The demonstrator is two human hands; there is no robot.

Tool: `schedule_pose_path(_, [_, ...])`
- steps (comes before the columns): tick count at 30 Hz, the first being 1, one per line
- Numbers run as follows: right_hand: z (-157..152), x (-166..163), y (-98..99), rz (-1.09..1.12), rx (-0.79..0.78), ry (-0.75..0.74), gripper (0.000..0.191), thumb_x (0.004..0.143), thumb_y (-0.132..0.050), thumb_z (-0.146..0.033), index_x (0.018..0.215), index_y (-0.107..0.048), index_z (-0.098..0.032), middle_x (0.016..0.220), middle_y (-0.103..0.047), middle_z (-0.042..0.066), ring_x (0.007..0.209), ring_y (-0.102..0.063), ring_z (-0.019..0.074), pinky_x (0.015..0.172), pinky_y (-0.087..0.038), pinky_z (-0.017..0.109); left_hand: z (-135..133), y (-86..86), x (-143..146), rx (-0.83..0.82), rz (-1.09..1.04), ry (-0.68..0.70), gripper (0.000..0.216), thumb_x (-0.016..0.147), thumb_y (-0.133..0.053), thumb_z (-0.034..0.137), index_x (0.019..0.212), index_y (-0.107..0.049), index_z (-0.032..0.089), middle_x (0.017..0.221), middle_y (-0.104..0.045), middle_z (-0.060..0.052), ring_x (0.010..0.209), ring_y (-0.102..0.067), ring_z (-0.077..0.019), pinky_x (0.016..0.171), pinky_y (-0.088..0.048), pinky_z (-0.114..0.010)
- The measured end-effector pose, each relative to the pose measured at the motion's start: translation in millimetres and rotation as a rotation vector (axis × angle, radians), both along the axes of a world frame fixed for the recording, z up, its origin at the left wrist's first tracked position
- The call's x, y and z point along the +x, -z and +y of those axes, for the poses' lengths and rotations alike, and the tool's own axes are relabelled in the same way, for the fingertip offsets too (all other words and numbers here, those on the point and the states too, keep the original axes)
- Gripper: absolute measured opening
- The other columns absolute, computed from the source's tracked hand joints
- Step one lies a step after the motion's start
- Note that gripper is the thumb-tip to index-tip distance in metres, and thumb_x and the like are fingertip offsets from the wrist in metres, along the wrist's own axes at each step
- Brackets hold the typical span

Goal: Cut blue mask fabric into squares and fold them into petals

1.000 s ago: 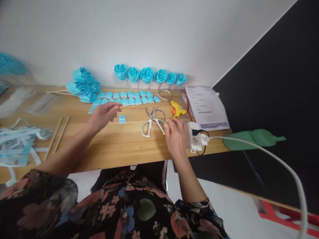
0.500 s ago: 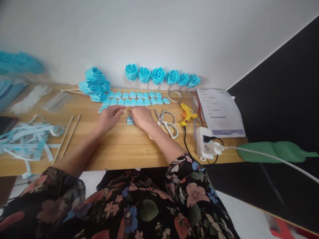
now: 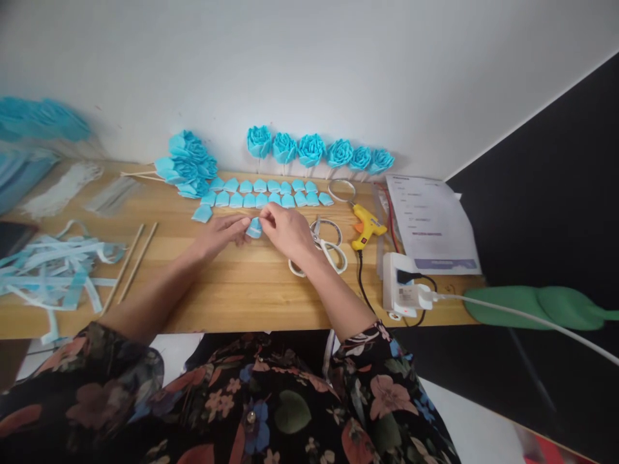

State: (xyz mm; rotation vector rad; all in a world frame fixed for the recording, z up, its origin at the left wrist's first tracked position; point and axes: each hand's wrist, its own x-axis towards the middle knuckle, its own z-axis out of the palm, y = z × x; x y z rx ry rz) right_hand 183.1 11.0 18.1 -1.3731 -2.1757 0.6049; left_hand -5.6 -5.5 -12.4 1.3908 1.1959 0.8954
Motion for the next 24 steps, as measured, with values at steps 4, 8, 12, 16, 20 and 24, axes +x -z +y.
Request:
schedule_pose_path(4, [-6,7,3.2,0.121,0.002,0.005,0.008,0.087,-0.060,-0.024,0.084,-0.066,-0.021,0.077,-0.071,-0.002,0.066,-0.061,0.0125,0.064,-0.039,0.025,-3,0.0,6,-0.093,-0.040,-0.021,0.034,0.073,-0.076,0.044,0.085,-0.072,0.012,0.060,-0.062,0.000,0.050,-0.051,-0.0082,0.050,-0.043,-0.021])
schedule_pose_path(8, [-7,34,-2.8,0.235,0.053,0.127,0.011,0.088,-0.058,-0.026,0.084,-0.067,-0.021,0.075,-0.070,-0.002,0.069,-0.063,0.0135,0.066,-0.042,0.025,-5,-1.2,8,-0.089,-0.037,-0.036,0.027,0.073,-0.074,0.039,0.073,-0.069,0.013,0.057,-0.062,-0.001,0.050,-0.051,-0.0077,0.048,-0.041,-0.019])
schedule_pose_path(12, [-7,71,-7.4,0.338,0.077,0.274,0.015,0.090,-0.057,-0.031,0.087,-0.066,-0.020,0.073,-0.070,-0.001,0.070,-0.067,0.0155,0.067,-0.046,0.027,-3,-1.1,7,-0.071,-0.066,-0.059,0.029,0.074,-0.073,0.042,0.072,-0.067,0.013,0.058,-0.063,-0.001,0.048,-0.050,-0.0075,0.047,-0.040,-0.020])
schedule_pose_path(16, [-16,91,5.8,0.230,0.072,0.312,0.014,0.088,-0.058,-0.027,0.083,-0.068,-0.020,0.075,-0.072,0.000,0.070,-0.066,0.0158,0.068,-0.047,0.028,0,4.4,5,-0.058,-0.092,-0.053,0.031,0.076,-0.073,0.044,0.073,-0.068,0.013,0.061,-0.066,-0.002,0.049,-0.052,-0.0078,0.048,-0.042,-0.020])
schedule_pose_path(20, [-19,96,25.8,0.095,0.086,0.287,0.015,0.088,-0.056,-0.023,0.088,-0.071,-0.021,0.087,-0.075,0.003,0.081,-0.068,0.0181,0.077,-0.050,0.031,1,10.5,4,-0.055,-0.082,-0.040,0.034,0.078,-0.071,0.046,0.073,-0.069,0.013,0.060,-0.065,-0.002,0.049,-0.052,-0.0079,0.048,-0.042,-0.020])
schedule_pose_path(24, [-14,95,37.2,-0.039,0.119,0.262,0.014,0.087,-0.058,-0.019,0.090,-0.071,-0.021,0.091,-0.074,0.005,0.081,-0.067,0.0194,0.079,-0.050,0.033,0,10.5,5,-0.058,-0.081,-0.031,0.036,0.077,-0.071,0.048,0.073,-0.069,0.013,0.062,-0.067,-0.004,0.051,-0.054,-0.0088,0.048,-0.043,-0.020])
